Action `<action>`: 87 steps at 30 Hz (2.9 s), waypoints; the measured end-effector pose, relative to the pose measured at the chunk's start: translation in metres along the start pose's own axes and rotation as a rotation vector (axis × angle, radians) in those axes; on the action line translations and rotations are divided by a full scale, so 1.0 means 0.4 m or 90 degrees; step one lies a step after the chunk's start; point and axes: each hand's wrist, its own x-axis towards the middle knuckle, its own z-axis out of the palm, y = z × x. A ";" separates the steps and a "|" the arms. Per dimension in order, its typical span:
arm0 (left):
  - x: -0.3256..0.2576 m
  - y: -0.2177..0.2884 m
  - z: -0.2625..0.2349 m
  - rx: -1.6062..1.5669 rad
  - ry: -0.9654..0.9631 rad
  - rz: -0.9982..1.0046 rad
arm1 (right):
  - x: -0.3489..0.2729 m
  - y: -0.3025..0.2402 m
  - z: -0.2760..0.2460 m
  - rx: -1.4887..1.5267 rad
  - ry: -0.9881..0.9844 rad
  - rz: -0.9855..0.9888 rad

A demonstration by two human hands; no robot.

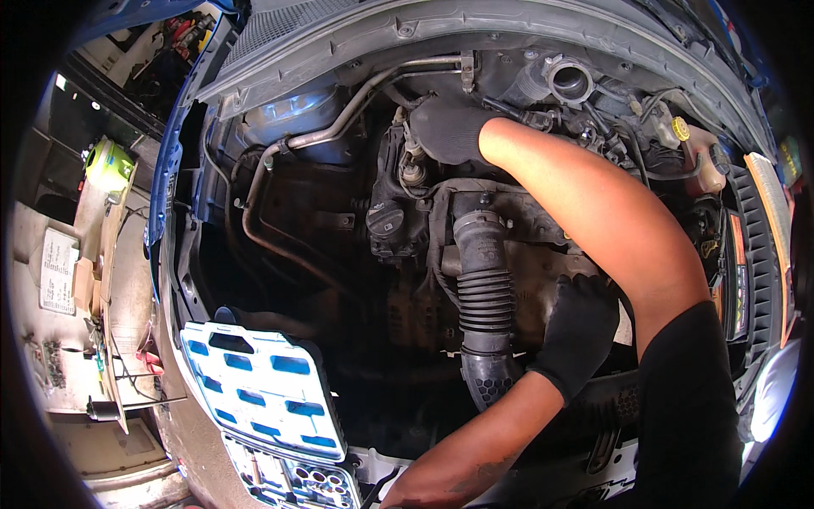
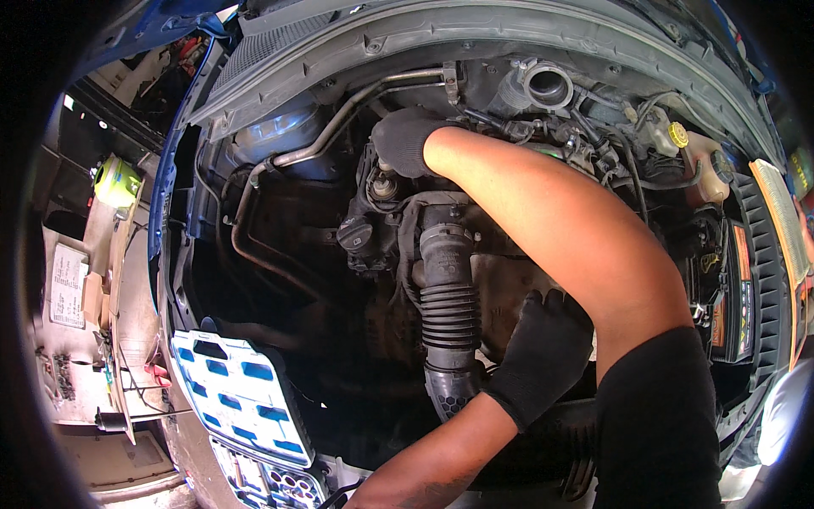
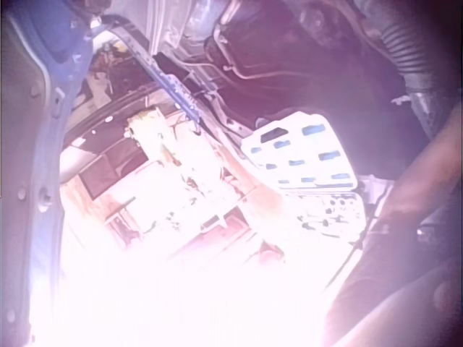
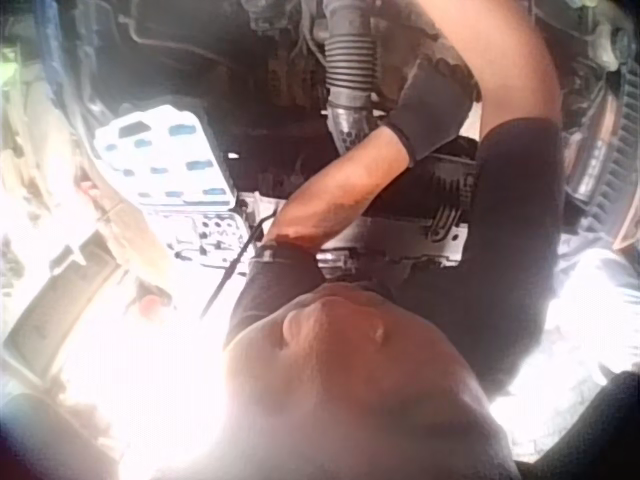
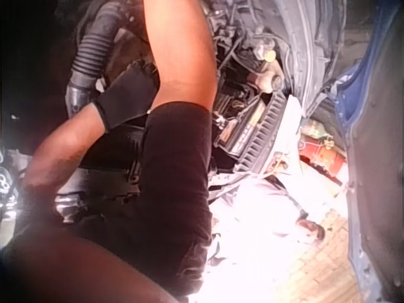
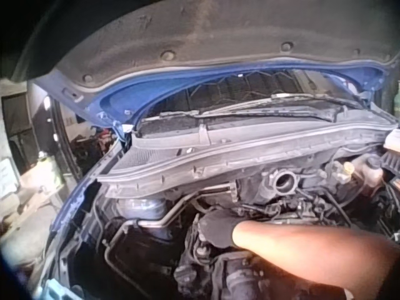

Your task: The person works on various components inside a car's engine bay with gloved hands. They manipulate hoses, electrical connectors, and other engine parts, moving between different sections of the bay.

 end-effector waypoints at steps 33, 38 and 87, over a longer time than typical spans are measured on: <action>0.001 -0.019 -0.011 0.053 -0.009 0.012 | -0.029 -0.016 -0.032 0.201 0.034 0.187; -0.001 -0.018 -0.012 0.025 0.032 0.005 | -0.006 -0.008 -0.016 0.044 0.002 0.036; -0.001 -0.016 -0.016 0.015 0.013 -0.009 | -0.014 0.002 -0.019 0.084 -0.027 0.093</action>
